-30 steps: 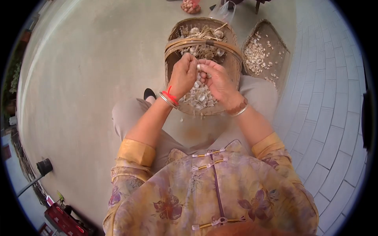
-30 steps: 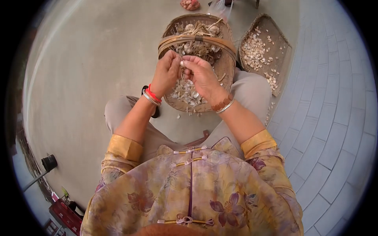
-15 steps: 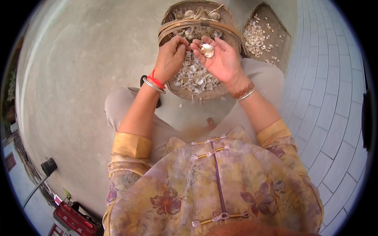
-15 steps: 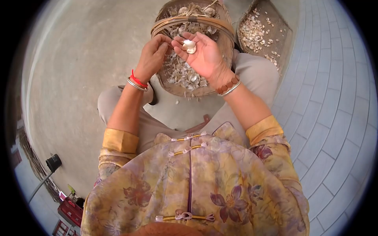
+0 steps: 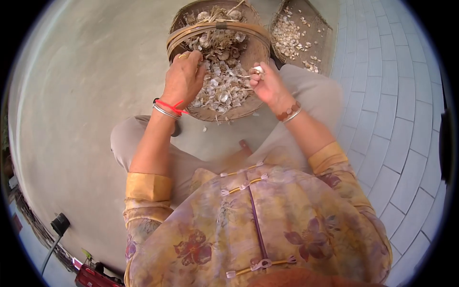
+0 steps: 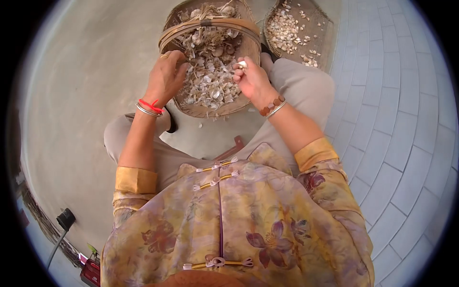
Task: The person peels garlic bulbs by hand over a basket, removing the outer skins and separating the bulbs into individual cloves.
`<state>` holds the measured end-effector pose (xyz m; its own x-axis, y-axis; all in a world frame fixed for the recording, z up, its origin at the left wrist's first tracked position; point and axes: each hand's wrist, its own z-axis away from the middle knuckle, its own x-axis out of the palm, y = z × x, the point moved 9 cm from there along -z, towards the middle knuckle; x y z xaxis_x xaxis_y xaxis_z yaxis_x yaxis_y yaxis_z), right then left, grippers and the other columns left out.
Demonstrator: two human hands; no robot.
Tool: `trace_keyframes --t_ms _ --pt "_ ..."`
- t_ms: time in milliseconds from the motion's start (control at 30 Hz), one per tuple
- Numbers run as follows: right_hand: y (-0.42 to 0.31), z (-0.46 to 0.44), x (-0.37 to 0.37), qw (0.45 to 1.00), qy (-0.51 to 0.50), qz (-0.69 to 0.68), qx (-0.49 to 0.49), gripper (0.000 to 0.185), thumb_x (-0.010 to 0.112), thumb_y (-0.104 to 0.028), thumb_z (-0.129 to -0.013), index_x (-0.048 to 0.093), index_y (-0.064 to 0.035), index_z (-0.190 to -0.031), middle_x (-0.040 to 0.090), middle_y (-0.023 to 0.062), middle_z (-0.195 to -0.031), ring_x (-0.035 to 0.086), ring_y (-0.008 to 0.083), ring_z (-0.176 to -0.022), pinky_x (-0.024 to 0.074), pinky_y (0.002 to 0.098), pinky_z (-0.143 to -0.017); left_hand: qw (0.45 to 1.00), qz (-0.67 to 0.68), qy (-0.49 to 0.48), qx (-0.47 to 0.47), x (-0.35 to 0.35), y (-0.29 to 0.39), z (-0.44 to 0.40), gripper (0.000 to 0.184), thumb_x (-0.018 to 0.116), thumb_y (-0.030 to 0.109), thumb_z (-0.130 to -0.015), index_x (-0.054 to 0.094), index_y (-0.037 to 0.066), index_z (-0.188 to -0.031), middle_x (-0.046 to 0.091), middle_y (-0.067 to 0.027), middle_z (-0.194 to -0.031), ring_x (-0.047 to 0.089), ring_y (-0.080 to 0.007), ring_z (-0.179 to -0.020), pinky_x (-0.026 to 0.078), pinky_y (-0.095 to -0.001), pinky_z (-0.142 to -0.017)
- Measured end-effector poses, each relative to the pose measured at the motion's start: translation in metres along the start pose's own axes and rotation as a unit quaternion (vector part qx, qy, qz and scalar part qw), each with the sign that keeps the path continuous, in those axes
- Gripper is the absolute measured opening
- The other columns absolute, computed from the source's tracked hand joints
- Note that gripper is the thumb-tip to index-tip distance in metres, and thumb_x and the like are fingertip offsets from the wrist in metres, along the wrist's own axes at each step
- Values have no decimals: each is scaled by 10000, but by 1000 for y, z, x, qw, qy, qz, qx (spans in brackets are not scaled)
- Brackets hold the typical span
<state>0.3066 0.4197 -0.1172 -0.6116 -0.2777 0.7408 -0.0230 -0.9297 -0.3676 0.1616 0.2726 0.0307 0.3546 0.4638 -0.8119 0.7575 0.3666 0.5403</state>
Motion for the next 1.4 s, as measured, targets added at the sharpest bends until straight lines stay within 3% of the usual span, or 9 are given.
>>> trace_keyframes --t_ms 200,267,400,533,667,833,967,1100,1400 --pt "-74 -14 -88 971 210 -1 -111 79 473 -94 -953 484 -16 -943 530 105 -826 558 221 -704 540 341 -652 1000 -19 1 9 -4 -7 -2 169 619 145 -844 558 32 -954 609 -156 -877 571 -361 -861 462 -443 -737" --pt "-137 -45 -105 968 187 -71 -150 232 443 -122 -969 456 42 -1134 555 174 -1024 597 303 -882 568 420 -781 1000 -25 -5 -1 -6 -9 -1 157 611 143 -847 555 37 -948 613 -152 -871 573 -360 -857 463 -445 -730" --pt "-233 -43 -82 939 207 -57 -268 557 325 -238 -1026 93 83 -1418 358 303 -1395 458 412 -1237 503 445 -983 999 -35 -4 3 -8 -18 -2 113 570 154 -870 541 46 -888 614 -158 -766 592 -368 -782 463 -460 -674" --pt "-210 -41 -83 947 200 142 -208 495 411 -207 -1007 254 50 -1400 488 238 -1279 552 341 -1121 539 440 -897 999 -44 27 -8 -18 -28 -5 125 560 165 -878 558 41 -860 617 -176 -709 600 -392 -702 458 -468 -596" --pt "-107 -36 -54 942 106 311 -69 209 499 -152 -968 568 12 -1077 617 90 -908 600 154 -764 548 299 -697 996 -59 60 -17 -29 -34 -5 119 550 153 -885 595 43 -891 626 -183 -731 607 -384 -716 465 -457 -604" --pt "30 -35 -58 880 40 461 110 229 533 -192 -945 582 -16 -1083 600 46 -871 581 128 -767 525 265 -679 992 -53 86 -81 -61 -48 -10 124 608 177 -872 637 67 -920 715 -123 -837 679 -329 -748 508 -418 -640" --pt "86 -36 -60 834 30 516 191 227 507 -199 -953 581 -26 -1079 590 47 -894 569 119 -766 519 263 -688 967 184 135 -117 -74 -66 -8 92 548 78 -874 626 31 -865 671 -72 -738 619 -206 -637 488 -321 -606" --pt "95 -48 -52 832 39 518 197 200 499 -203 -971 572 -48 -1075 583 19 -872 568 105 -755 517 254 -699 866 457 124 -163 -67 -85 -10 123 528 66 -898 610 7 -829 611 -13 -700 550 -83 -648 461 -243 -609" --pt "44 -142 14 878 55 475 -18 282 441 -160 -984 540 6 -1190 589 71 -975 576 141 -814 520 262 -715 835 504 135 -171 -81 -89 -7 119 535 77 -908 610 28 -830 608 -2 -723 547 -76 -677 454 -223 -653"
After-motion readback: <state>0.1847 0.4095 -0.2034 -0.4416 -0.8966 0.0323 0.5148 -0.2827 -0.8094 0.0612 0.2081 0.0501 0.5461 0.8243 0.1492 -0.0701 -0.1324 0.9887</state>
